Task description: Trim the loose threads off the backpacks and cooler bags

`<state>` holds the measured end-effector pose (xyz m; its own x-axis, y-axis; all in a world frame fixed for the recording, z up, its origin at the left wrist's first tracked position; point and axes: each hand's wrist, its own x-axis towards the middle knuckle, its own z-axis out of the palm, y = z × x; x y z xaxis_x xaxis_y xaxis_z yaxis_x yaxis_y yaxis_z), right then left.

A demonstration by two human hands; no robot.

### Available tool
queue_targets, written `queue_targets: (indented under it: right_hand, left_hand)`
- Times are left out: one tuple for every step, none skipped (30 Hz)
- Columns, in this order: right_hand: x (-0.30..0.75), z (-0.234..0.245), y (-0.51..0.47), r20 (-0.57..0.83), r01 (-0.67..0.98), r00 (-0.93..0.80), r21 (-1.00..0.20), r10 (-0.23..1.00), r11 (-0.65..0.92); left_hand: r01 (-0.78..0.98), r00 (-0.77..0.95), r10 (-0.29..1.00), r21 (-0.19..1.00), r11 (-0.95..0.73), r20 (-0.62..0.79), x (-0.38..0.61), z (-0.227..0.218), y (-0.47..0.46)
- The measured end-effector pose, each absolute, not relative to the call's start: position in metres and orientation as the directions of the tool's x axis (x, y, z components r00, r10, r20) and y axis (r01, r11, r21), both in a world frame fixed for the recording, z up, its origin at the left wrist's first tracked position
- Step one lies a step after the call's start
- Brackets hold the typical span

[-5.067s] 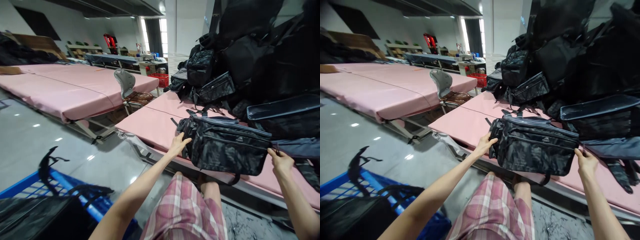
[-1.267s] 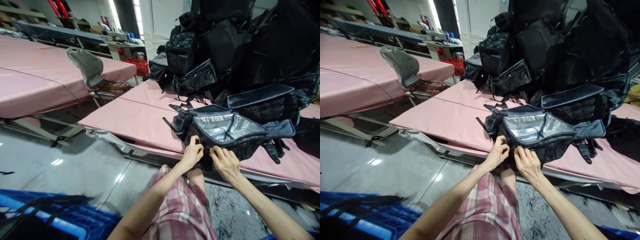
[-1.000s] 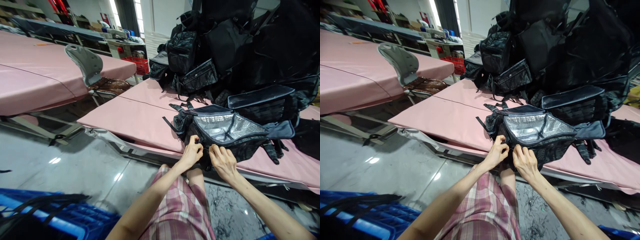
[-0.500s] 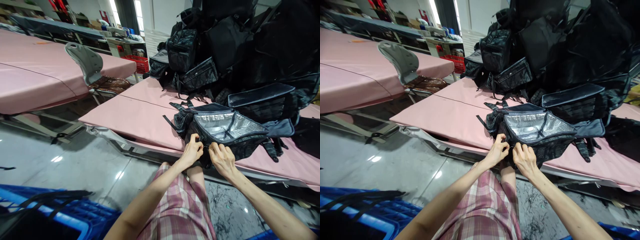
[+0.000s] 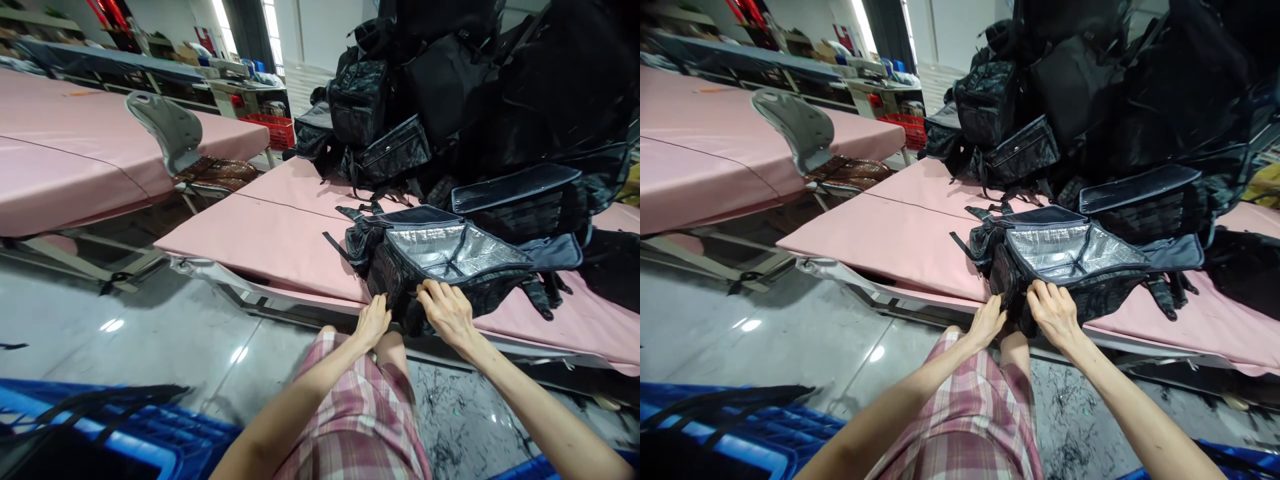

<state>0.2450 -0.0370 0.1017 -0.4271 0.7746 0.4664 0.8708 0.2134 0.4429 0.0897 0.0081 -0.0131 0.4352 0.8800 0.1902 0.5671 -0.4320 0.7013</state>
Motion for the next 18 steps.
queue_targets:
  right_hand:
    - [0.251,0.106,-0.034,0.515,0.899,-0.391,0.392,0.763,0.196]
    - [0.257,0.112,-0.031,0.579,0.933,-0.332,0.320,0.744,0.167]
    - [0.264,0.119,-0.028,0.645,0.963,-0.258,0.230,0.719,0.139]
    - [0.270,0.127,-0.026,0.702,0.984,-0.178,0.134,0.689,0.118]
    - [0.276,0.136,-0.026,0.743,0.993,-0.109,0.049,0.660,0.109]
    - [0.281,0.145,-0.027,0.769,0.994,-0.060,-0.011,0.636,0.107]
    - [0.284,0.153,-0.030,0.786,0.993,-0.038,-0.037,0.617,0.108]
    - [0.285,0.161,-0.034,0.796,0.994,-0.039,-0.031,0.603,0.106]
    - [0.285,0.167,-0.040,0.799,0.995,-0.060,0.002,0.598,0.098]
    - [0.284,0.172,-0.047,0.791,0.995,-0.092,0.052,0.605,0.084]
    - [0.281,0.175,-0.054,0.769,0.991,-0.134,0.113,0.625,0.073]
    - [0.278,0.177,-0.061,0.737,0.982,-0.177,0.179,0.653,0.064]
    - [0.274,0.178,-0.067,0.696,0.968,-0.214,0.243,0.686,0.055]
    - [0.271,0.178,-0.072,0.656,0.952,-0.241,0.302,0.716,0.045]
    - [0.268,0.178,-0.075,0.622,0.936,-0.259,0.349,0.739,0.033]
    - [0.265,0.177,-0.077,0.600,0.923,-0.267,0.384,0.755,0.021]
    - [0.264,0.177,-0.077,0.585,0.913,-0.268,0.408,0.766,0.009]
    - [0.263,0.176,-0.077,0.573,0.906,-0.265,0.422,0.776,-0.002]
  left_hand:
    - [0.525,0.462,0.861,0.716,-0.460,0.215,0.092,-0.005,0.012]
    - [0.475,0.477,0.847,0.742,-0.473,0.234,0.093,0.006,0.017]
    - [0.422,0.481,0.841,0.776,-0.469,0.247,0.094,0.020,0.021]
    - [0.374,0.475,0.844,0.811,-0.449,0.249,0.095,0.035,0.025]
    - [0.333,0.464,0.851,0.842,-0.424,0.245,0.096,0.051,0.029]
    - [0.298,0.454,0.858,0.866,-0.401,0.241,0.098,0.068,0.031]
    - [0.268,0.449,0.860,0.882,-0.388,0.242,0.100,0.083,0.033]
    - [0.245,0.446,0.860,0.891,-0.383,0.247,0.102,0.096,0.034]
    - [0.226,0.445,0.859,0.897,-0.380,0.252,0.104,0.108,0.034]
    - [0.207,0.445,0.859,0.905,-0.373,0.252,0.106,0.117,0.034]
    - [0.190,0.447,0.860,0.914,-0.359,0.245,0.108,0.123,0.034]
    - [0.175,0.449,0.864,0.925,-0.337,0.230,0.110,0.128,0.034]
    - [0.161,0.453,0.866,0.936,-0.312,0.211,0.112,0.130,0.033]
    - [0.151,0.457,0.869,0.945,-0.289,0.192,0.114,0.131,0.033]
    - [0.144,0.462,0.869,0.952,-0.272,0.178,0.116,0.130,0.033]
    - [0.140,0.467,0.868,0.955,-0.263,0.170,0.117,0.129,0.032]
    - [0.140,0.469,0.867,0.955,-0.262,0.169,0.118,0.128,0.031]
    - [0.142,0.470,0.866,0.954,-0.265,0.171,0.119,0.127,0.030]
